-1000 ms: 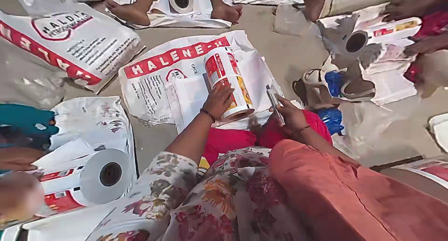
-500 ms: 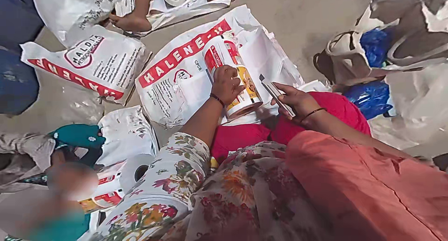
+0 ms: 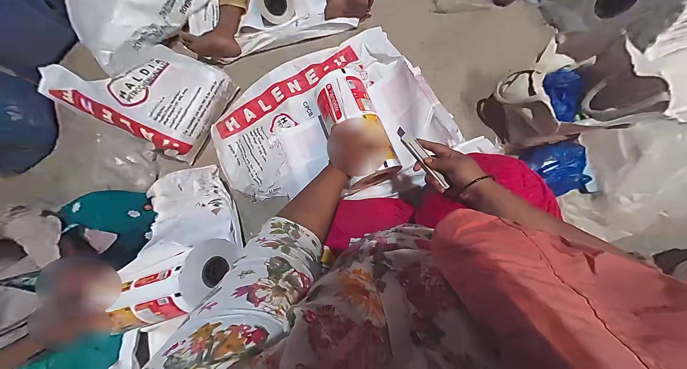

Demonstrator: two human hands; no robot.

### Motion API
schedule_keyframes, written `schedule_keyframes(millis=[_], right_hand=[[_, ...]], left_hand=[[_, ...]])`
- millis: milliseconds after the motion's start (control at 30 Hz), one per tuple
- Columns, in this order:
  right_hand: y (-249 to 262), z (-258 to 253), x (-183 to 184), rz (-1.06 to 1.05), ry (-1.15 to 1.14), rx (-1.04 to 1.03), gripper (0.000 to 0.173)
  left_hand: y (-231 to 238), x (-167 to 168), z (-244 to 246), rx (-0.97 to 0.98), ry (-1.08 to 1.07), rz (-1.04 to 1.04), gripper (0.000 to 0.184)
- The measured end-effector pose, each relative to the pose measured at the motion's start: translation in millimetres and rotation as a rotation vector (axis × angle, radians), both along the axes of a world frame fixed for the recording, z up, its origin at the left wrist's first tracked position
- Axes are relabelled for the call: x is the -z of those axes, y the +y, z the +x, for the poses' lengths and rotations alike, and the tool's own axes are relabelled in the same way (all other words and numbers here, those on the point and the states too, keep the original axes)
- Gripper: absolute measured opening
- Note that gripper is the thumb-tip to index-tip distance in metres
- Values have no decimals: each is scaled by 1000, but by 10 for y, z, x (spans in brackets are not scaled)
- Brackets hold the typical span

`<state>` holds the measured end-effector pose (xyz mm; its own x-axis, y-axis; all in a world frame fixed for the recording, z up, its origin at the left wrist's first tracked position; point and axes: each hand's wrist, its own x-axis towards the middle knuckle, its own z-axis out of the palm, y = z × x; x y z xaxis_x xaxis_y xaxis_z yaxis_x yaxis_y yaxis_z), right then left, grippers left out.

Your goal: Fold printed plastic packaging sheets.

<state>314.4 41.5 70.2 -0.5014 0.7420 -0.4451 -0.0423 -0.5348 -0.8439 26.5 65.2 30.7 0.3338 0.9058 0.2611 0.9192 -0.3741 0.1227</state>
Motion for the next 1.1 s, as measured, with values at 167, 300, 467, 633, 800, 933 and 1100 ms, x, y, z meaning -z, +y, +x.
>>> schedule_keyframes(millis=[167,300,467,633,800,933,1100], right_hand=[[-49,-43,43,72,-150,-93,55],[-131,-228,-129,502,-710,-348,54],[-184,-554,-525,701,-975,-546,58],[-121,-811,-606,626,-1053,-671,54],[-67,-986,-678,656,-1075,-739,54],[-53,-1069,-682,662,-1128,-770,54],[-96,-1160,-796,642,-1237,-894,67]], left_hand=[[44,-97,-1,68,20,-98,64],[188,-320,-167,144,156,-129,57],[288,-439,-293,122,162,-166,51],[314,-259,-261,-12,-104,-436,54],[506,-593,-331,192,180,-678,52],[626,-577,-283,272,381,-676,60],[620,-662,-156,262,447,-658,48]])
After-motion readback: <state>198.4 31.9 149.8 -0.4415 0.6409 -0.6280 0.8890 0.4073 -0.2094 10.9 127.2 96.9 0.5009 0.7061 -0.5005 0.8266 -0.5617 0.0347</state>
